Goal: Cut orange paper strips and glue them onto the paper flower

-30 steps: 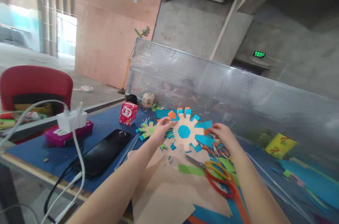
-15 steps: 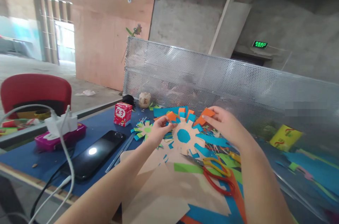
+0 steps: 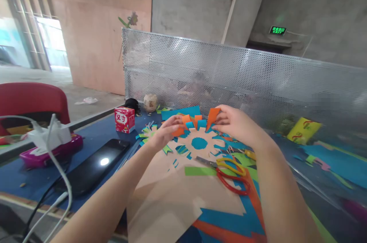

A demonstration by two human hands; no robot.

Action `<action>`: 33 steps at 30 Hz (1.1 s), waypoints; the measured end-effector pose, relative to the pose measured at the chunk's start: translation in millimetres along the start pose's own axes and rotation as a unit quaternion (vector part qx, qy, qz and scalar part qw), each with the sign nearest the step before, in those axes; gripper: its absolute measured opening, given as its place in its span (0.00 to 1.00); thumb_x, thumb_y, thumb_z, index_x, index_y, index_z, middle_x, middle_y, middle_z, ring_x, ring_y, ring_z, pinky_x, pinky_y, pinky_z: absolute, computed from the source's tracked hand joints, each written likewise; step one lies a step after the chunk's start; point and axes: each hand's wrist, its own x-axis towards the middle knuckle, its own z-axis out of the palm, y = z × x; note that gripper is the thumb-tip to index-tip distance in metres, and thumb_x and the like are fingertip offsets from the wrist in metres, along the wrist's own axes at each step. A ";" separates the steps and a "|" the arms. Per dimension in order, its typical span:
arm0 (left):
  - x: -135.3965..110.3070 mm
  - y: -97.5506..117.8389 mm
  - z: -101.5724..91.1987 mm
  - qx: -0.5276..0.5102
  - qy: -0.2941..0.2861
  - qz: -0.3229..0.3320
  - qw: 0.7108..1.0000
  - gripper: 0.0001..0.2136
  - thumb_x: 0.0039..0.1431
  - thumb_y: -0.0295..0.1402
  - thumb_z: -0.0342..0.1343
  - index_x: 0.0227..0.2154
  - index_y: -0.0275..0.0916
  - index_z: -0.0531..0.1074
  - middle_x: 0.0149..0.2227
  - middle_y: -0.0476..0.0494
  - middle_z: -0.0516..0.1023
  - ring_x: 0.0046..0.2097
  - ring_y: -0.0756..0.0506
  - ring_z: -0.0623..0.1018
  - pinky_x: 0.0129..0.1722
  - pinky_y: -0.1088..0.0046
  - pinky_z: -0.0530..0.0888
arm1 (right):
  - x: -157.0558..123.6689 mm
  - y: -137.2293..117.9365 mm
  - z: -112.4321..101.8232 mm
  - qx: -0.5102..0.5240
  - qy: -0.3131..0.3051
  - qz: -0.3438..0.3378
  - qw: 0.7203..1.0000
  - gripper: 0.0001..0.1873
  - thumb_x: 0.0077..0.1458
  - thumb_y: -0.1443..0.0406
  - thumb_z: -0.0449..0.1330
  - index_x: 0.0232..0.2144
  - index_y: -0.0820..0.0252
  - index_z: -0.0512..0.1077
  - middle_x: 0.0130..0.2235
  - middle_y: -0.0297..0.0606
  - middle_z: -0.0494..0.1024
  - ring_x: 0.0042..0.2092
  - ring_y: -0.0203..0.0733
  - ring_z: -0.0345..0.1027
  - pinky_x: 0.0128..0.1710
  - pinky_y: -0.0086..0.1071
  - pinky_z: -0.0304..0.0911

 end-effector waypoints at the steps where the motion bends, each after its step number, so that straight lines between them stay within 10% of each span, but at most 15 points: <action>1: 0.1 4.9 -2.1 0.006 -0.029 0.010 1.000 0.20 0.43 0.39 0.56 0.41 0.38 0.67 0.40 0.42 0.72 0.39 0.44 0.73 0.36 0.70 0.70 | -0.6 -0.8 0.1 -0.001 -0.005 0.003 1.000 0.17 0.43 0.71 0.58 0.38 0.54 0.63 0.35 0.35 0.74 0.37 0.40 0.70 0.32 0.32 0.68; 11: -3.5 12.2 14.7 0.177 -0.095 -0.103 0.974 0.18 0.40 0.28 0.61 0.38 0.36 0.69 0.36 0.45 0.74 0.36 0.48 0.73 0.36 0.72 0.70 | 0.4 -5.7 7.4 0.013 -0.036 0.016 0.999 0.17 0.44 0.72 0.57 0.38 0.55 0.60 0.35 0.35 0.74 0.36 0.38 0.70 0.31 0.28 0.68; 17: -1.6 3.3 6.6 0.177 -0.052 -0.110 0.977 0.10 0.44 0.32 0.58 0.31 0.35 0.72 0.26 0.47 0.74 0.26 0.51 0.72 0.28 0.75 0.69 | 1.4 -4.2 8.2 0.001 -0.024 -0.008 1.000 0.12 0.45 0.69 0.58 0.35 0.55 0.65 0.35 0.35 0.75 0.37 0.39 0.70 0.33 0.30 0.66; 25: -0.8 -2.8 1.8 0.113 0.018 -0.187 0.976 0.07 0.39 0.31 0.61 0.23 0.34 0.73 0.23 0.45 0.74 0.23 0.51 0.72 0.23 0.76 0.69 | -1.1 -8.2 -0.8 0.017 0.146 -0.045 0.988 0.07 0.48 0.63 0.57 0.31 0.58 0.68 0.31 0.34 0.75 0.33 0.36 0.70 0.34 0.31 0.64; 33: -0.1 -12.0 -11.7 0.074 0.080 -0.254 0.961 0.10 0.35 0.32 0.64 0.22 0.36 0.70 0.22 0.49 0.72 0.25 0.49 0.72 0.23 0.70 0.73 | -1.7 -13.3 6.2 0.071 0.116 -0.021 0.991 0.07 0.47 0.62 0.57 0.29 0.60 0.68 0.31 0.36 0.76 0.35 0.37 0.70 0.36 0.31 0.63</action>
